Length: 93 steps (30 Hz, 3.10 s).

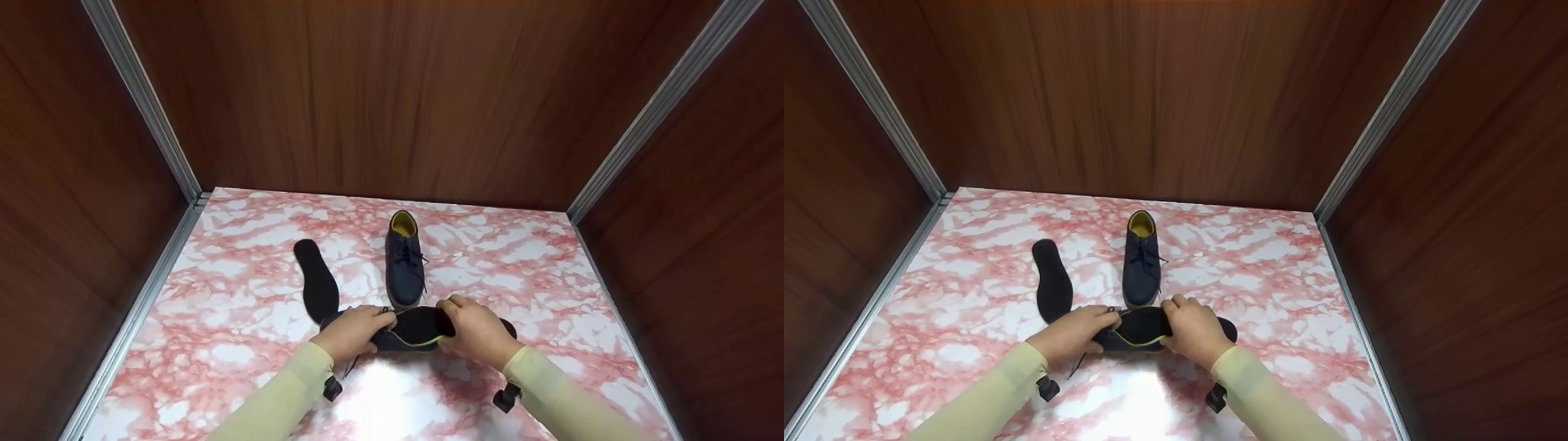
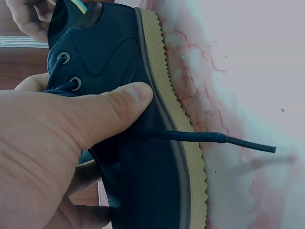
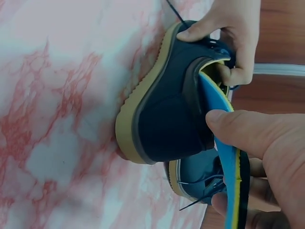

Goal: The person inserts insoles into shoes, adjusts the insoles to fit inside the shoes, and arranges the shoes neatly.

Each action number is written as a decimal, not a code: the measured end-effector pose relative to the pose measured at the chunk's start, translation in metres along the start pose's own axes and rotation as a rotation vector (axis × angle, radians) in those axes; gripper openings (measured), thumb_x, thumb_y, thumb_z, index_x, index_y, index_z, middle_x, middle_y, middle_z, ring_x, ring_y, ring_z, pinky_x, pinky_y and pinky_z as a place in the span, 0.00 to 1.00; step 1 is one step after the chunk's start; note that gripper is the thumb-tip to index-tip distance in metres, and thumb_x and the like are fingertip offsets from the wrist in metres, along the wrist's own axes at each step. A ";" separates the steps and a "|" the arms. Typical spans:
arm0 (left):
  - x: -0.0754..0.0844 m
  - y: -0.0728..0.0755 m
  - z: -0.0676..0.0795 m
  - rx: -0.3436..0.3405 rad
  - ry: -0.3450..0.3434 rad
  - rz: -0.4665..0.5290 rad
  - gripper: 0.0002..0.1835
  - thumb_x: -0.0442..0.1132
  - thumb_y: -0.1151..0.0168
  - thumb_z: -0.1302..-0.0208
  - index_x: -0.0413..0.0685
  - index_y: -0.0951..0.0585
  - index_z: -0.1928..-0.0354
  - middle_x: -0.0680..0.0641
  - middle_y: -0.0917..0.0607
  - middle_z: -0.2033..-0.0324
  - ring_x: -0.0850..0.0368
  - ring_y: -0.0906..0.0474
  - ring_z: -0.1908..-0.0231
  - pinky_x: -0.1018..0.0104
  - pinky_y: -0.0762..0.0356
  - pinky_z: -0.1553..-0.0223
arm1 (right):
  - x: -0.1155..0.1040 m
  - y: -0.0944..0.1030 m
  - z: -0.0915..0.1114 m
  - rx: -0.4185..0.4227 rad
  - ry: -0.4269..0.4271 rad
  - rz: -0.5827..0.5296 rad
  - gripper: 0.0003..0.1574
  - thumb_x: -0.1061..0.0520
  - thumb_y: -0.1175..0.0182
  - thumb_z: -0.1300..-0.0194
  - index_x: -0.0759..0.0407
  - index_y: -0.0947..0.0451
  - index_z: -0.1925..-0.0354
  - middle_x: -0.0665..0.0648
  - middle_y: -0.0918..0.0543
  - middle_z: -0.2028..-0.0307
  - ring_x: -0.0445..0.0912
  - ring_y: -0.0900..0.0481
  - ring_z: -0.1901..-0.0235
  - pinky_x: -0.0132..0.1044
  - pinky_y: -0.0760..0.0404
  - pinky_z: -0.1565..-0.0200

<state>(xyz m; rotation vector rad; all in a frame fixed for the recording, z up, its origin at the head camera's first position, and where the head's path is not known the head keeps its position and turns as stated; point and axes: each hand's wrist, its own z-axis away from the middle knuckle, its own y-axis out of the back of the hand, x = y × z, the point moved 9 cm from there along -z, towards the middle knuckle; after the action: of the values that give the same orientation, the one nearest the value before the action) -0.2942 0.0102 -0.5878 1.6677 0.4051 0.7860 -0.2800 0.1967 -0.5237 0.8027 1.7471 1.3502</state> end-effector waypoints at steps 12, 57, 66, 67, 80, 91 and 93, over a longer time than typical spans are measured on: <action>0.000 -0.001 0.002 -0.014 0.012 0.005 0.31 0.42 0.14 0.43 0.63 0.22 0.42 0.55 0.13 0.46 0.50 0.13 0.42 0.53 0.14 0.39 | -0.010 0.005 0.001 0.065 0.056 0.061 0.32 0.52 0.14 0.47 0.57 0.15 0.46 0.53 0.13 0.53 0.53 0.13 0.56 0.51 0.11 0.52; 0.000 -0.002 0.001 0.009 -0.001 0.035 0.30 0.42 0.14 0.44 0.62 0.23 0.44 0.55 0.15 0.49 0.53 0.14 0.46 0.56 0.14 0.41 | -0.011 -0.010 -0.004 0.060 0.064 -0.035 0.26 0.53 0.19 0.38 0.58 0.16 0.45 0.55 0.12 0.51 0.56 0.12 0.53 0.52 0.11 0.49; -0.001 -0.003 0.001 0.010 0.007 0.032 0.30 0.42 0.14 0.43 0.63 0.23 0.43 0.56 0.15 0.48 0.53 0.14 0.44 0.55 0.15 0.40 | -0.006 -0.015 -0.005 0.030 0.019 -0.067 0.28 0.51 0.21 0.34 0.59 0.17 0.41 0.56 0.11 0.48 0.57 0.12 0.50 0.53 0.11 0.46; -0.001 -0.003 0.001 0.010 0.008 0.031 0.30 0.42 0.15 0.43 0.64 0.23 0.43 0.56 0.15 0.48 0.53 0.14 0.44 0.55 0.15 0.41 | -0.005 -0.015 -0.006 0.025 0.011 -0.073 0.28 0.51 0.21 0.34 0.59 0.17 0.41 0.57 0.11 0.48 0.57 0.12 0.49 0.53 0.11 0.46; 0.002 -0.001 0.002 0.018 -0.015 0.025 0.30 0.41 0.14 0.44 0.61 0.22 0.43 0.54 0.14 0.48 0.52 0.14 0.44 0.55 0.14 0.40 | 0.008 -0.020 -0.001 -0.050 -0.065 -0.014 0.53 0.46 0.12 0.50 0.65 0.21 0.32 0.61 0.14 0.45 0.57 0.11 0.50 0.57 0.10 0.48; 0.001 0.000 0.001 0.006 -0.014 0.006 0.31 0.42 0.14 0.44 0.62 0.23 0.43 0.54 0.15 0.46 0.51 0.13 0.44 0.54 0.14 0.41 | 0.005 -0.005 -0.001 -0.002 -0.049 -0.016 0.40 0.48 0.13 0.49 0.57 0.17 0.41 0.56 0.12 0.51 0.55 0.11 0.53 0.55 0.11 0.50; 0.000 -0.001 0.001 -0.005 -0.007 0.014 0.31 0.42 0.14 0.43 0.63 0.23 0.42 0.55 0.15 0.46 0.51 0.14 0.43 0.53 0.14 0.41 | 0.003 -0.003 -0.003 0.010 -0.038 -0.014 0.36 0.50 0.14 0.48 0.55 0.17 0.44 0.54 0.12 0.51 0.56 0.11 0.53 0.56 0.11 0.51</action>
<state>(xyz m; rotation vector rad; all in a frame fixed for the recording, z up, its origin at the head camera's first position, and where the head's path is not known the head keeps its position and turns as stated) -0.2933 0.0093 -0.5887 1.6701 0.3872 0.7905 -0.2837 0.1971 -0.5270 0.8152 1.7283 1.3091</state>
